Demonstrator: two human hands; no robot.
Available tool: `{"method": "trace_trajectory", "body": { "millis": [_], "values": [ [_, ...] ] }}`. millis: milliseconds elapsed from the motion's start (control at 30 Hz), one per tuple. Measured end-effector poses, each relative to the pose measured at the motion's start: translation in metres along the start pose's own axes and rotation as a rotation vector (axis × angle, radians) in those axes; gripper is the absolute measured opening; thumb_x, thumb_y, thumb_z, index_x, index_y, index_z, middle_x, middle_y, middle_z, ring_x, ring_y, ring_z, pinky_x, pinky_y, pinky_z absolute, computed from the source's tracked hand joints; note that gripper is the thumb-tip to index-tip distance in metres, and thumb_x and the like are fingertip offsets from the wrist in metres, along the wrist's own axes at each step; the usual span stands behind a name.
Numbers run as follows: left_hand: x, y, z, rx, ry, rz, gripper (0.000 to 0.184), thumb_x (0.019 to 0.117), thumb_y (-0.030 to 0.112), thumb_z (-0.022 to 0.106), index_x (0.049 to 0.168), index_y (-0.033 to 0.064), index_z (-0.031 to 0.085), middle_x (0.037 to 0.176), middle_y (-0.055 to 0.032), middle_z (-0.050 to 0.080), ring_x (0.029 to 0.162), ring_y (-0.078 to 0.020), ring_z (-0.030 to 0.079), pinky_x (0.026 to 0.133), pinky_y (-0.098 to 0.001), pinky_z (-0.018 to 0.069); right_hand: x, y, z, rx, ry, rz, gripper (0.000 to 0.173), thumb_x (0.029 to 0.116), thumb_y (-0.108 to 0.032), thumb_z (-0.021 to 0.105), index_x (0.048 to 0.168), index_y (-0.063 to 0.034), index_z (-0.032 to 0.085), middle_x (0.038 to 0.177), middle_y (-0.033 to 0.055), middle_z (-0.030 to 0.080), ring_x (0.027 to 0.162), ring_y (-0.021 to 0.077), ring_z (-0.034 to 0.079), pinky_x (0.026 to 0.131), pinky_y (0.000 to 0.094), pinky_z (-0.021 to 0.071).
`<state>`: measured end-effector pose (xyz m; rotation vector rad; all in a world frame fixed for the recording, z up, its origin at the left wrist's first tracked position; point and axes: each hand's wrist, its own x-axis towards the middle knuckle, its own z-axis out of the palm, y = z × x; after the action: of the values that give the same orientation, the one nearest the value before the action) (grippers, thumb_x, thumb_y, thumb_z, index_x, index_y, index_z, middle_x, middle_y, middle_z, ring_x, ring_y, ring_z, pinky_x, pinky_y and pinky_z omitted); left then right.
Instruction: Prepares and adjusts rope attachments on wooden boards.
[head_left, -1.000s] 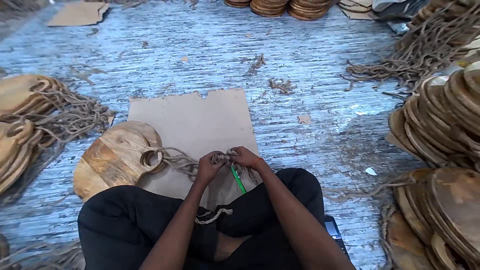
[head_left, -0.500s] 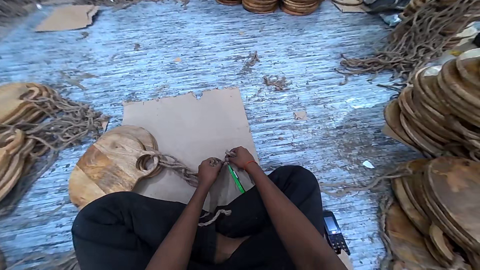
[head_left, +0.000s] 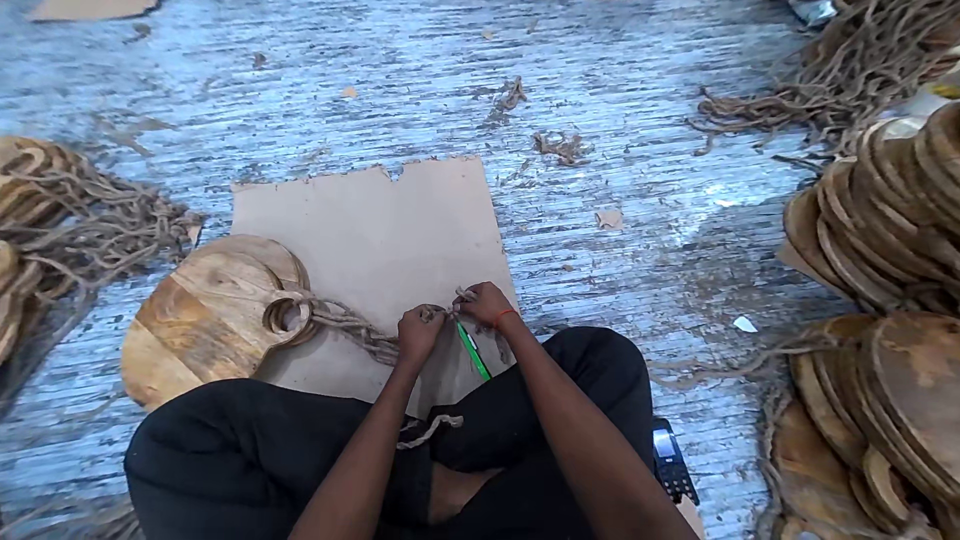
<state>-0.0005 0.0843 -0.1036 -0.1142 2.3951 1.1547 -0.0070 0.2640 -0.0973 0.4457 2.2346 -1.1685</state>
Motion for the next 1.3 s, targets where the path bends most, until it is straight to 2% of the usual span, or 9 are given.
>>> {"method": "trace_trajectory", "body": {
  "millis": [167,367,467,567,667,767,933,1133,1300],
  "values": [
    [-0.004,0.007,0.004,0.055,0.023,-0.011,0.021,0.1002,0.024,0.067,0.11,0.0076,0.076,0.098,-0.0154,0.074,0.095,-0.0317,0.07,0.088,-0.0563,0.0534,0.001,-0.001,0.004,-0.039,0.041,0.032,0.028,0.0947,-0.028,0.076,0.113,-0.0074,0.074,0.108,0.0177,0.072,0.102,0.0352,0.068,0.088,0.0601,0.0523],
    [0.0,0.012,0.006,0.105,0.007,0.004,0.022,0.098,0.021,0.071,0.11,0.0029,0.074,0.119,-0.0199,0.066,0.111,-0.036,0.064,0.098,-0.0563,0.0505,0.002,-0.004,0.0,-0.077,0.015,0.098,0.032,0.0944,-0.03,0.077,0.114,-0.0054,0.073,0.109,0.0193,0.071,0.102,0.0366,0.068,0.088,0.0605,0.0516],
    [0.001,0.012,0.004,0.16,-0.075,-0.002,0.026,0.0971,0.023,0.072,0.109,0.0007,0.073,0.116,-0.0199,0.067,0.11,-0.0359,0.065,0.098,-0.0565,0.0507,0.001,-0.005,-0.001,-0.198,-0.056,0.14,0.037,0.0932,-0.034,0.077,0.119,-0.0082,0.072,0.113,0.0183,0.071,0.106,0.0358,0.068,0.089,0.061,0.0525],
    [-0.001,0.011,0.0,0.188,-0.143,-0.014,0.029,0.0971,0.026,0.073,0.111,0.0005,0.072,0.115,-0.0193,0.069,0.11,-0.0342,0.066,0.099,-0.0544,0.0512,0.002,-0.006,-0.003,-0.287,-0.102,0.149,0.037,0.0915,-0.036,0.078,0.116,-0.0089,0.072,0.113,0.0174,0.072,0.106,0.0351,0.069,0.088,0.061,0.0529],
    [-0.001,0.012,0.006,0.187,-0.07,0.042,0.027,0.0973,0.024,0.072,0.11,0.0008,0.073,0.117,-0.0186,0.068,0.111,-0.0338,0.066,0.1,-0.0534,0.0513,0.002,-0.011,-0.003,-0.264,-0.041,0.161,0.039,0.0923,-0.034,0.077,0.121,-0.0079,0.071,0.116,0.0207,0.071,0.108,0.0389,0.068,0.09,0.0624,0.0527],
    [0.003,0.012,0.008,0.213,-0.01,0.075,0.028,0.099,0.024,0.07,0.112,0.0001,0.073,0.123,-0.0216,0.066,0.113,-0.0389,0.065,0.099,-0.059,0.0509,0.001,-0.018,0.003,-0.213,0.062,0.173,0.037,0.0946,-0.033,0.074,0.123,-0.009,0.072,0.117,0.0211,0.071,0.108,0.0398,0.069,0.089,0.063,0.0534],
    [0.0,0.005,0.004,0.231,-0.086,0.112,0.026,0.097,0.024,0.073,0.105,-0.0006,0.073,0.115,-0.0189,0.068,0.105,-0.0355,0.066,0.095,-0.0564,0.0529,-0.004,-0.025,-0.005,-0.351,-0.094,0.179,0.036,0.0919,-0.033,0.077,0.117,-0.0078,0.072,0.116,0.0201,0.07,0.109,0.0386,0.068,0.088,0.0632,0.0526],
    [-0.002,0.006,0.011,0.242,0.012,0.231,0.026,0.0994,0.024,0.07,0.106,-0.002,0.073,0.118,-0.0229,0.066,0.105,-0.0406,0.066,0.091,-0.0598,0.0529,-0.002,-0.02,0.0,-0.252,0.039,0.164,0.032,0.0938,-0.029,0.075,0.119,-0.009,0.073,0.115,0.02,0.072,0.106,0.0391,0.069,0.086,0.0629,0.0536],
    [-0.001,0.003,0.006,0.301,-0.08,0.191,0.025,0.0978,0.022,0.072,0.105,-0.0013,0.074,0.118,-0.0201,0.068,0.108,-0.0374,0.066,0.096,-0.057,0.0524,-0.013,-0.022,0.001,-0.338,-0.028,0.155,0.032,0.094,-0.03,0.074,0.117,-0.0085,0.072,0.116,0.02,0.071,0.11,0.0392,0.068,0.087,0.0627,0.0537]
  ]
}}
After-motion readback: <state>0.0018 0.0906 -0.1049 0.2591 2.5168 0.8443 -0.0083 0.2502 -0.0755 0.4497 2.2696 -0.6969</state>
